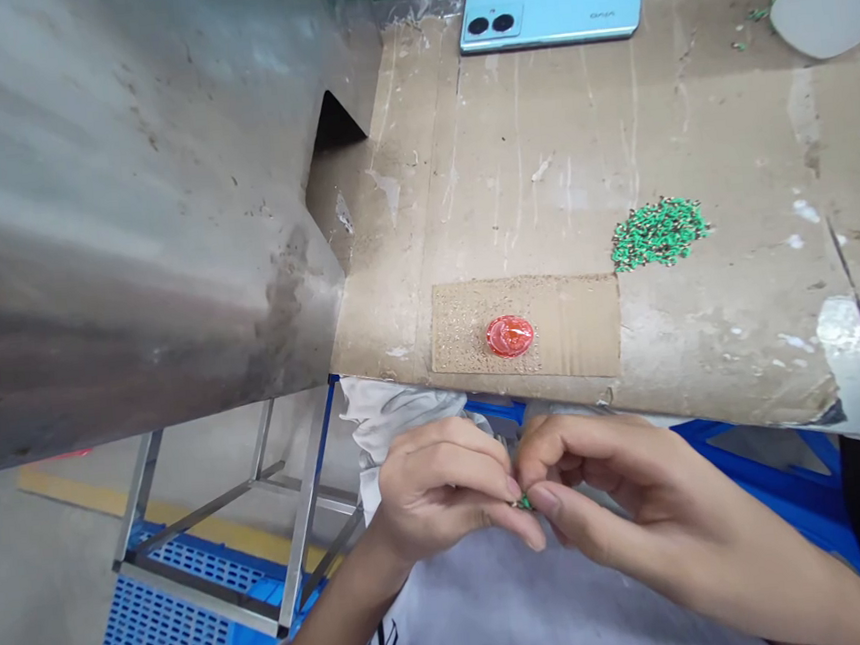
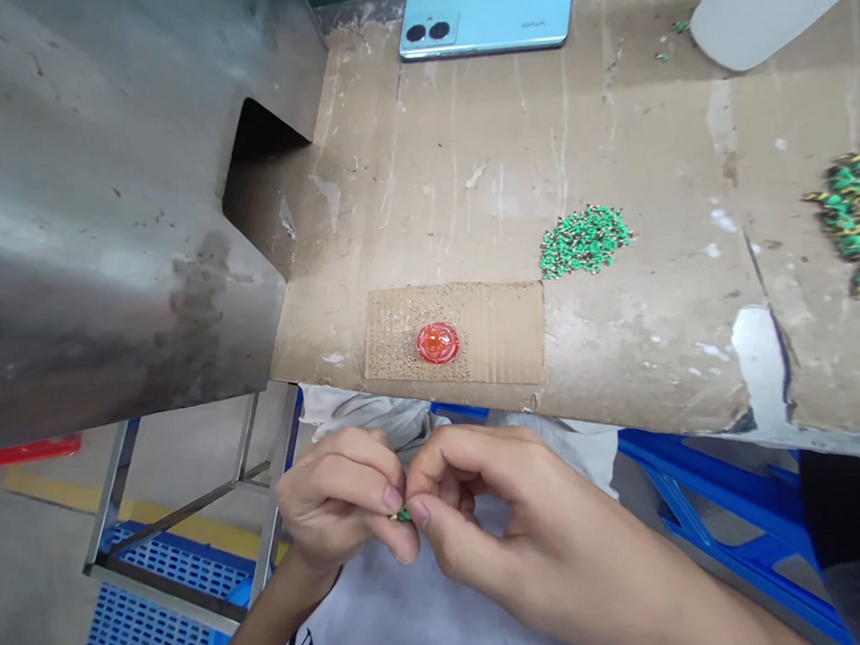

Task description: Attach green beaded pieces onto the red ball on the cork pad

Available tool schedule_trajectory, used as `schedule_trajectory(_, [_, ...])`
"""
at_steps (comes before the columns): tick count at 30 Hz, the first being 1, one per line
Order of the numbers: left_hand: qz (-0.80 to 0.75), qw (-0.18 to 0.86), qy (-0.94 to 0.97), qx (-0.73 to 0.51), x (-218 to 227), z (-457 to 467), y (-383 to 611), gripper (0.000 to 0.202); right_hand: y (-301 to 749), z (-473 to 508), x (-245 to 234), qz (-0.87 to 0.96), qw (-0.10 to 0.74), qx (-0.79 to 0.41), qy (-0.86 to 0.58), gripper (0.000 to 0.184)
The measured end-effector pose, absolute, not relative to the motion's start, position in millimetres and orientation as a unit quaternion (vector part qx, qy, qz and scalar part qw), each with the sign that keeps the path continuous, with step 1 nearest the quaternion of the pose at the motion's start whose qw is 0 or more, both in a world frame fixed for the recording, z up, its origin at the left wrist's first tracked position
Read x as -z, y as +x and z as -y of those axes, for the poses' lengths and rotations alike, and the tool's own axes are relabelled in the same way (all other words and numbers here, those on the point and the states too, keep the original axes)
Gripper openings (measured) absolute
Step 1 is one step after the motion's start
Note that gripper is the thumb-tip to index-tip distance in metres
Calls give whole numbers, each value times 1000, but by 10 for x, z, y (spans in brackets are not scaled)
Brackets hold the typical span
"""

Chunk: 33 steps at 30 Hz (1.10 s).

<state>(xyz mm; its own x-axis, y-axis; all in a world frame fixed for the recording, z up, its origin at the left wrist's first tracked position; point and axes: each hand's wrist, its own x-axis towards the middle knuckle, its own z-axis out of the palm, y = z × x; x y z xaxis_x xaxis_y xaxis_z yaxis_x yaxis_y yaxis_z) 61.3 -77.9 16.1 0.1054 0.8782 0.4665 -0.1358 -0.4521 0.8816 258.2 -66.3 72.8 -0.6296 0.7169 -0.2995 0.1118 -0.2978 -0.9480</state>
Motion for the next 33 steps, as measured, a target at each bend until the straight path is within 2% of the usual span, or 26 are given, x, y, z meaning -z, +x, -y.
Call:
schedule_trajectory(13, [-304, 437, 615, -582, -182, 771, 627, 29, 2593, 625, -709, 589, 197, -686, -379, 13])
schedule_trajectory(25, [-323, 488, 586, -561, -242, 764, 624, 31, 2594, 563, -713, 601, 181, -678, -384, 19])
schedule_trajectory(33, [-294, 480, 592, -576, -202, 745, 626, 30, 2637, 559, -718, 607, 186, -679, -369, 14])
